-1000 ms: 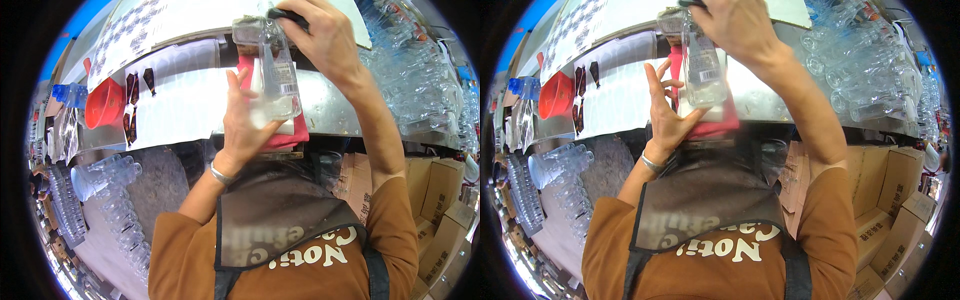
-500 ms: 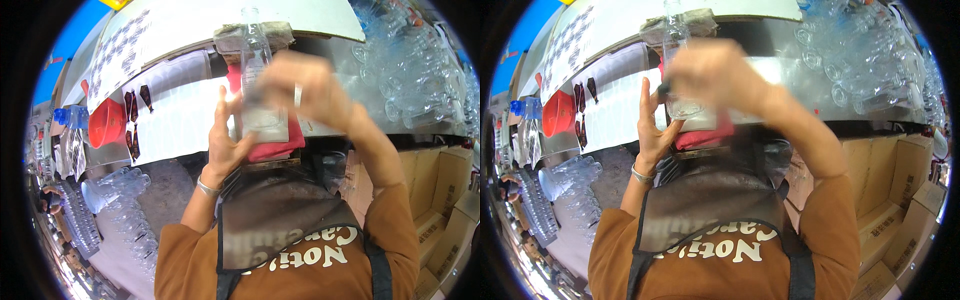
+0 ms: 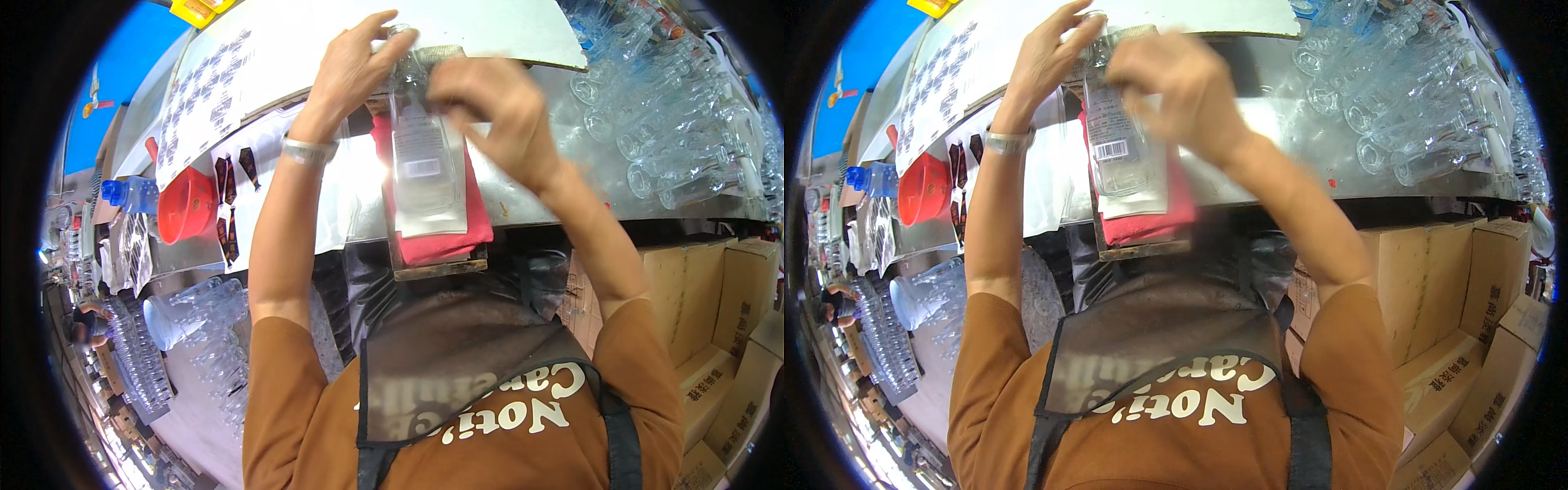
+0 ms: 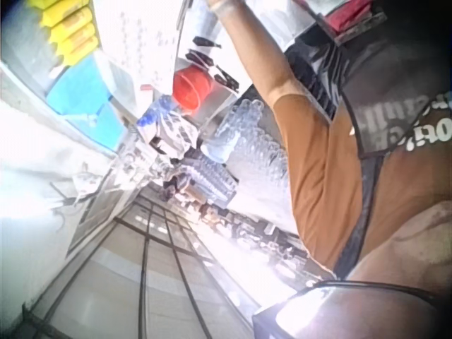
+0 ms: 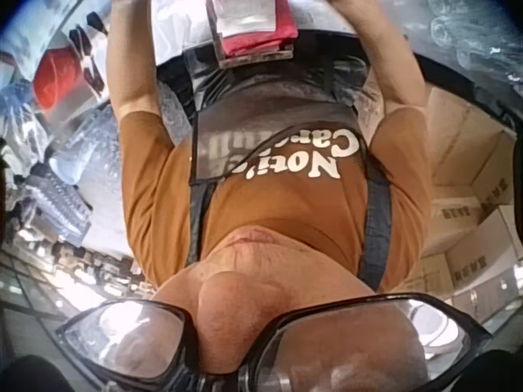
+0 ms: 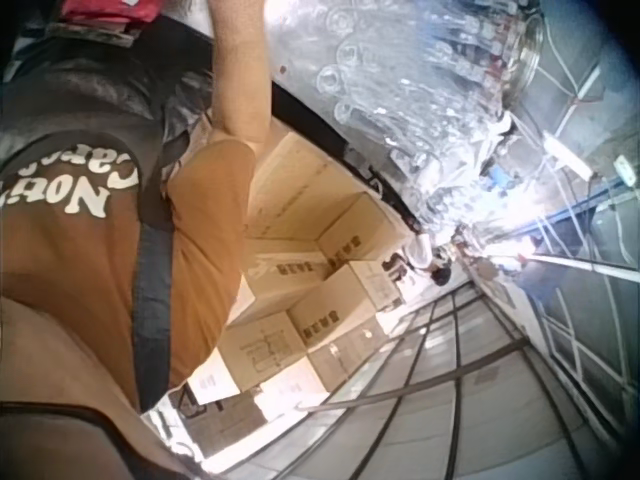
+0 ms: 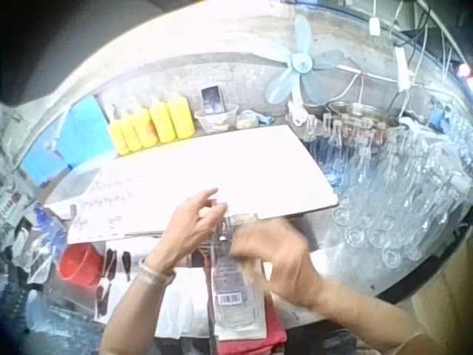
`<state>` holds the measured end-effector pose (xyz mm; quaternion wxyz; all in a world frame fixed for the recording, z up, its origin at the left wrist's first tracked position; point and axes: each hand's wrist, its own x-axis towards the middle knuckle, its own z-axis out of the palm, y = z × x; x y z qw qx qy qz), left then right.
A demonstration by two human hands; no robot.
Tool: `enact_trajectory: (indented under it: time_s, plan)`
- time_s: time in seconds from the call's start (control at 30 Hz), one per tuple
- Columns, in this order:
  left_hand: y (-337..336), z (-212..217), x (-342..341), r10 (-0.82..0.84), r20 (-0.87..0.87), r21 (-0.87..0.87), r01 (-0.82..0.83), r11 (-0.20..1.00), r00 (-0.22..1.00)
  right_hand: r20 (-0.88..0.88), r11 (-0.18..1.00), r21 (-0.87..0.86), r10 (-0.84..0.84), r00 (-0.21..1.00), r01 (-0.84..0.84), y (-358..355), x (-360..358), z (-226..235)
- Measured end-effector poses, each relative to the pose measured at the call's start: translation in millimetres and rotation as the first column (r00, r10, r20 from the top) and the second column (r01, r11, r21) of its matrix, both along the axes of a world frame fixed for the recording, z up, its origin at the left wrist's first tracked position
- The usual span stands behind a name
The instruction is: The person repeatedly picks up clear plastic bottles, applies a label to each bottle, and places the labeled bottles aside. The person also handles sheets of labels and a small black tool during the process.
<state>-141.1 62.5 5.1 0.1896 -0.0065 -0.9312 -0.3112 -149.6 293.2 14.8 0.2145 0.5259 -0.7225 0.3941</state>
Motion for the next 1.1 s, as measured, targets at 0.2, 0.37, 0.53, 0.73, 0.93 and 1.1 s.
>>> enact_trajectory:
  time_s: [0.2,0.37,0.53,0.73,0.93,1.1]
  plan:
    - [8,13,42,0.058,0.037,0.55,-0.069,0.832,0.998,0.549,0.891,0.104,0.319,0.773,-0.442,60,89,20]
    - [33,57,176,0.114,-0.181,0.806,0.081,0.586,0.977,0.926,0.961,-0.23,0.167,0.338,0.156,102,34,-2]
    - [-25,51,310,0.653,-0.198,0.735,-0.33,0.592,0.731,0.906,0.931,-0.341,0.289,0.31,0.131,91,23,-14]
    - [-135,-54,442,0.96,-0.091,0.311,-0.908,0.28,0.265,0.903,0.921,-0.374,0.336,0.266,0.106,83,1,-7]
    - [-211,-164,501,0.992,-0.048,0.274,-0.953,0.129,0.12,0.938,0.951,-0.277,0.237,0.253,0.137,88,-8,-8]
    - [-254,-215,499,0.99,-0.077,0.299,-0.945,0.135,0.117,0.951,0.958,-0.218,0.166,0.263,0.185,92,-4,-7]
